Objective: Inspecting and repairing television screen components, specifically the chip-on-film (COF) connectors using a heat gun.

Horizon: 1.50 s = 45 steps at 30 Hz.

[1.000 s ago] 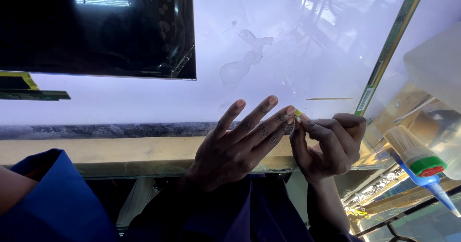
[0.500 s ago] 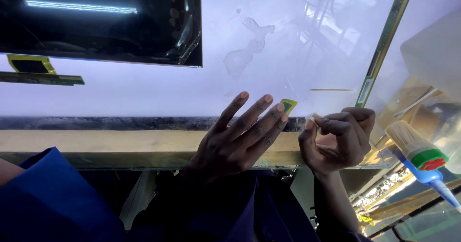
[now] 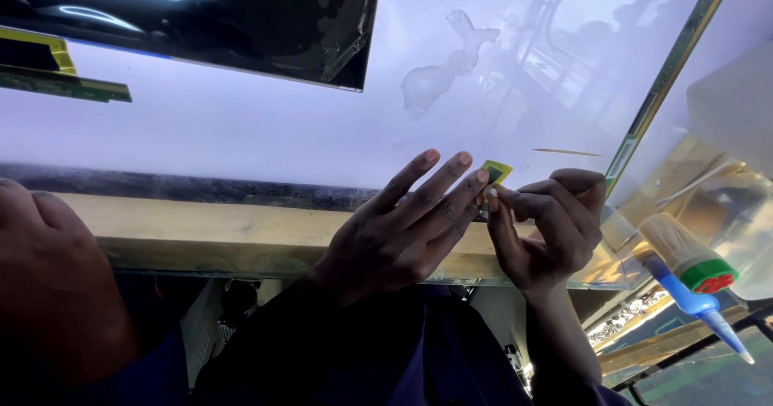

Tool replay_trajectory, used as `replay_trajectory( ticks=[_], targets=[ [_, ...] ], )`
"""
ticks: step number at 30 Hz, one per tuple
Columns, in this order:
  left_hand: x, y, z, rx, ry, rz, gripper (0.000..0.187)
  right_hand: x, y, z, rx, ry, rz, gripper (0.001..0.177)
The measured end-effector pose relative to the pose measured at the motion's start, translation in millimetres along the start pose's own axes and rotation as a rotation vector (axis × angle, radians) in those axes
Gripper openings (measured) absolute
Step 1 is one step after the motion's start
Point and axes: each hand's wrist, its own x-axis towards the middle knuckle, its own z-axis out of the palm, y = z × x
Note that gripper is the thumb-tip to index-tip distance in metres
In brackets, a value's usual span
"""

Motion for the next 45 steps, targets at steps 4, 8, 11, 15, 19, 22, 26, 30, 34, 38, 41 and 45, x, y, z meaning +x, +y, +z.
replay_trajectory(
  ticks=[4, 8, 11, 15, 19, 22, 26, 30, 34, 38, 41, 45],
  targets=[
    [-1, -2, 1, -0.018, 0.014, -0.016, 0.024, -1, 0, 3, -0.047, -0.005, 0.006, 0.015],
    [-3, -2, 1, -0.046, 0.005, -0.024, 0.026, -7, 3, 5, -0.077, 0.061, 0.037, 0.024],
    [-1, -6, 1, -0.012, 0.017, -0.013, 0.029, -4, 6, 7, -0.026, 0.104, 0.033, 0.015],
    [-1, -5, 4, -0.024, -0.003, -0.022, 0.029, -2, 6, 9, -0.073, 0.05, -0.016, 0.023],
    [1, -4, 1, -0.037, -0.02, -0.018, 0.029, -8, 4, 6, -0.141, 0.117, 0.022, 0.029],
    [1, -6, 1, -0.014, -0.019, -0.023, 0.032, -5, 7, 9, -0.113, 0.07, -0.022, 0.018],
    [1, -6, 3, -0.018, -0.021, -0.019, 0.029, -7, 5, 12, -0.169, 0.082, -0.029, 0.023],
    [2, -7, 3, -0.029, -0.012, -0.023, 0.029, -8, 8, 12, -0.17, 0.122, -0.009, 0.023],
    [4, -8, 3, -0.028, -0.013, -0.034, 0.027, -6, 8, 13, -0.159, 0.102, 0.002, 0.022],
    [3, -8, 3, -0.044, -0.017, -0.035, 0.029, -7, 8, 13, -0.182, 0.115, 0.006, 0.025],
    [2, -7, 2, -0.051, -0.025, -0.046, 0.032, -9, 9, 14, -0.153, 0.105, -0.018, 0.016],
    [4, -8, 4, -0.046, -0.005, -0.036, 0.027, -10, 10, 15, -0.198, 0.142, -0.015, 0.022]
  ],
)
